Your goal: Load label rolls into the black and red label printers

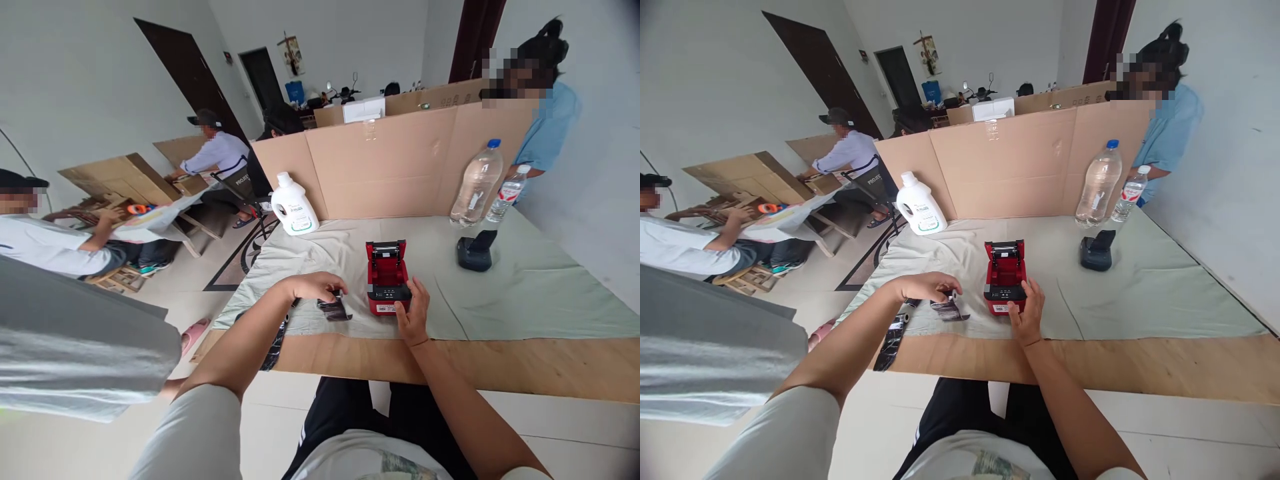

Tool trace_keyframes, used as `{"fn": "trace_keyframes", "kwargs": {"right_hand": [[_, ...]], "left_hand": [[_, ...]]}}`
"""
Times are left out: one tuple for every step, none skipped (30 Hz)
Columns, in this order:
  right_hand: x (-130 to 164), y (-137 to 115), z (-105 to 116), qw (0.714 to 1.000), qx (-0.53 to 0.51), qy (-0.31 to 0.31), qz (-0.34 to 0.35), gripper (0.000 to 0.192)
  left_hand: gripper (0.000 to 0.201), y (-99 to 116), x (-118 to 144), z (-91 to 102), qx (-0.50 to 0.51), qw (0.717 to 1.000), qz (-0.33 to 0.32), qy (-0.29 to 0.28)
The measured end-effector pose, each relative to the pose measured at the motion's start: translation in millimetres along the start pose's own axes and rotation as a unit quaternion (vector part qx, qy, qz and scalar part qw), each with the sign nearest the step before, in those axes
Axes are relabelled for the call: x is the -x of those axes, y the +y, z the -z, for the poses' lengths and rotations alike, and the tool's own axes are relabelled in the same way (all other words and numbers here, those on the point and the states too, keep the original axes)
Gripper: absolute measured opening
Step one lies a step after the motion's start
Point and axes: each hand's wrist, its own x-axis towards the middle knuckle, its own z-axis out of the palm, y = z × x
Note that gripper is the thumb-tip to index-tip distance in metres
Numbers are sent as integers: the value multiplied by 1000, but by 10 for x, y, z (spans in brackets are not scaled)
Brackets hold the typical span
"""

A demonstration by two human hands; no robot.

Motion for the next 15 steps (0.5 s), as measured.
{"fn": "trace_keyframes", "kwargs": {"right_hand": [[-26,-90,23,999,-27,-17,11,58],[-51,-176,45,996,-72,-48,15,62],[-74,-254,66,988,-125,-85,10,67],[-94,-317,86,977,-173,-122,-7,70],[-110,-365,105,966,-209,-148,-34,72],[-123,-395,124,958,-227,-161,-65,73],[-134,-409,143,954,-230,-166,-95,73],[-143,-412,163,953,-219,-169,-121,71],[-150,-406,183,955,-199,-172,-136,66],[-157,-398,202,959,-173,-177,-136,59],[-163,-390,218,965,-140,-185,-120,50],[-168,-384,230,971,-103,-192,-94,41],[-172,-382,235,977,-64,-193,-62,33],[-174,-383,235,981,-27,-188,-29,28],[-174,-386,230,984,4,-179,-1,25]], "left_hand": [[42,123,-92,-13,43,998,-50,-13],[42,228,-202,-33,81,992,-92,-21],[43,312,-327,-58,112,986,-123,-23],[42,373,-461,-83,136,980,-144,-18],[41,413,-601,-108,153,976,-154,-8],[39,432,-742,-132,163,974,-156,8],[36,433,-879,-154,166,974,-152,26],[34,421,-1008,-176,160,975,-143,48],[32,398,-1127,-199,142,978,-131,73],[31,371,-1233,-223,111,982,-117,100],[31,345,-1325,-249,69,984,-102,129],[32,324,-1402,-279,18,984,-87,157],[32,313,-1466,-311,-36,980,-71,181],[32,314,-1519,-346,-90,974,-51,201],[32,327,-1561,-382,-139,966,-28,215]]}}
